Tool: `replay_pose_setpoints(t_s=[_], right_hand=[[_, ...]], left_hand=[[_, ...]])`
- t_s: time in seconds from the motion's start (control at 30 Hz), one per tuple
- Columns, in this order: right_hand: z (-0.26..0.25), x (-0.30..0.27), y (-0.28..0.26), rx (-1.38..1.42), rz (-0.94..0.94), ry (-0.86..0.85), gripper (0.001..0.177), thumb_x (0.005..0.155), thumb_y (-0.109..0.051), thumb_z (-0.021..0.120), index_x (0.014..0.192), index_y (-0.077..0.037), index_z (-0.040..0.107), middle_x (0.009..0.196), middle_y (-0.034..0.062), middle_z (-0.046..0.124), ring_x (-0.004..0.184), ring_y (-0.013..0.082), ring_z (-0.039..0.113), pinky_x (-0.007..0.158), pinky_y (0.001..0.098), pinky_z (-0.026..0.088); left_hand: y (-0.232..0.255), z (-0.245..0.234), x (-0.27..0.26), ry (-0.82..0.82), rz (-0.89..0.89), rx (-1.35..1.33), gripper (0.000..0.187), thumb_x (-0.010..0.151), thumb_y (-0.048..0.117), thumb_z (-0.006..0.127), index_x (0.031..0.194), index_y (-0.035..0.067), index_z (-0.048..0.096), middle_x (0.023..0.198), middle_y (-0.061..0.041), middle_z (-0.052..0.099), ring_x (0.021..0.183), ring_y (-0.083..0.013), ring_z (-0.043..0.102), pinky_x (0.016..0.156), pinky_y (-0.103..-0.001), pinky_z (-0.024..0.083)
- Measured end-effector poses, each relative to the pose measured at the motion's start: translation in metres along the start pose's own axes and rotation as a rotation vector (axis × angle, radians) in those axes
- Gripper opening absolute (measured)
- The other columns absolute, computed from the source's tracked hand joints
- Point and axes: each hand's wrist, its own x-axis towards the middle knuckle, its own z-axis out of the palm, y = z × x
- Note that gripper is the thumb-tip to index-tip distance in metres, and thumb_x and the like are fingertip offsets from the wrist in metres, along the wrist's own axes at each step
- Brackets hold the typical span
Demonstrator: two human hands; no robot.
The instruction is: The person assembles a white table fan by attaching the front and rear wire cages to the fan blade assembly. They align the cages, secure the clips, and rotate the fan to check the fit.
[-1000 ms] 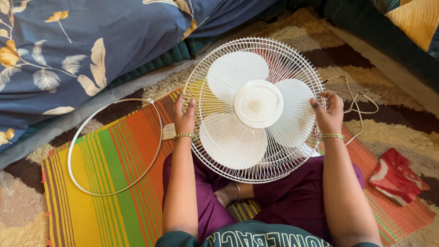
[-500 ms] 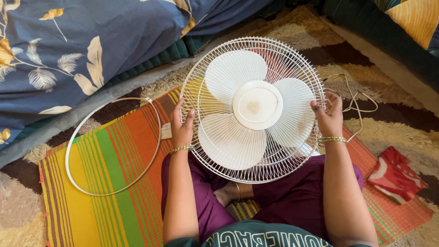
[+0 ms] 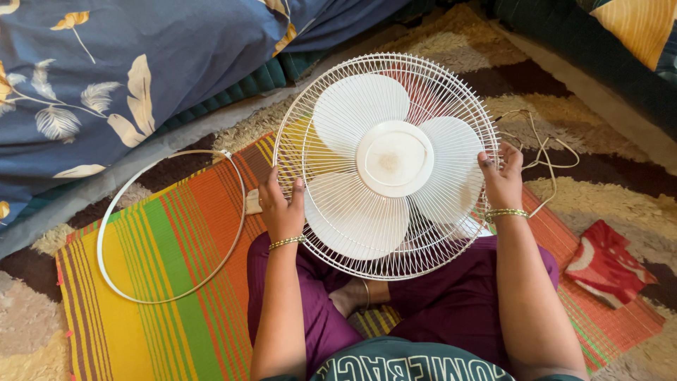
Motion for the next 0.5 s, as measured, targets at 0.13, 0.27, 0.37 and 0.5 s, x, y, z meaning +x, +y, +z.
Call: replay_pose_setpoints(t_s=[0.13,0.27,0.37,0.5], right_hand=[[0.001,0.0,0.001,0.065,0.009,0.006,0.065,0.095,-0.035,0.077,0.143,-0.003,0.046,0.145,0.0152,0.051,0.137,0.0278,0.047,0.114,0.0407,0.039],[-0.002,-0.001,0.0,0.066,0.016,0.019,0.059,0.095,-0.029,0.078,0.141,-0.003,0.051,0.144,0.0115,0.055,0.125,0.0251,0.054,0.105,0.037,0.046],[-0.006,0.0,0.003,0.109,0.042,0.018,0.055,0.095,-0.023,0.078,0.14,-0.003,0.053,0.142,0.0085,0.057,0.116,0.02,0.06,0.096,0.032,0.051],[-0.008,0.003,0.01,0.301,-0.059,-0.005,0.051,0.096,-0.013,0.078,0.138,0.0,0.053,0.139,0.0098,0.058,0.108,0.0145,0.064,0.088,0.0262,0.054]], left_hand=[[0.007,-0.003,-0.002,0.063,0.029,-0.087,0.063,0.097,0.044,0.066,0.146,0.009,0.049,0.139,-0.014,0.049,0.118,-0.0299,0.055,0.098,-0.046,0.049],[0.016,-0.012,-0.007,0.101,0.025,-0.198,0.06,0.092,0.039,0.074,0.143,0.012,0.054,0.125,-0.006,0.052,0.095,-0.0174,0.055,0.087,-0.036,0.052],[0.019,-0.015,-0.009,0.124,0.047,-0.221,0.059,0.092,0.039,0.075,0.142,0.013,0.056,0.123,-0.005,0.052,0.092,-0.0158,0.054,0.085,-0.034,0.052],[0.016,-0.012,-0.012,0.164,0.057,-0.252,0.056,0.091,0.039,0.077,0.137,0.012,0.059,0.123,-0.004,0.053,0.09,-0.0154,0.053,0.085,-0.034,0.052]])
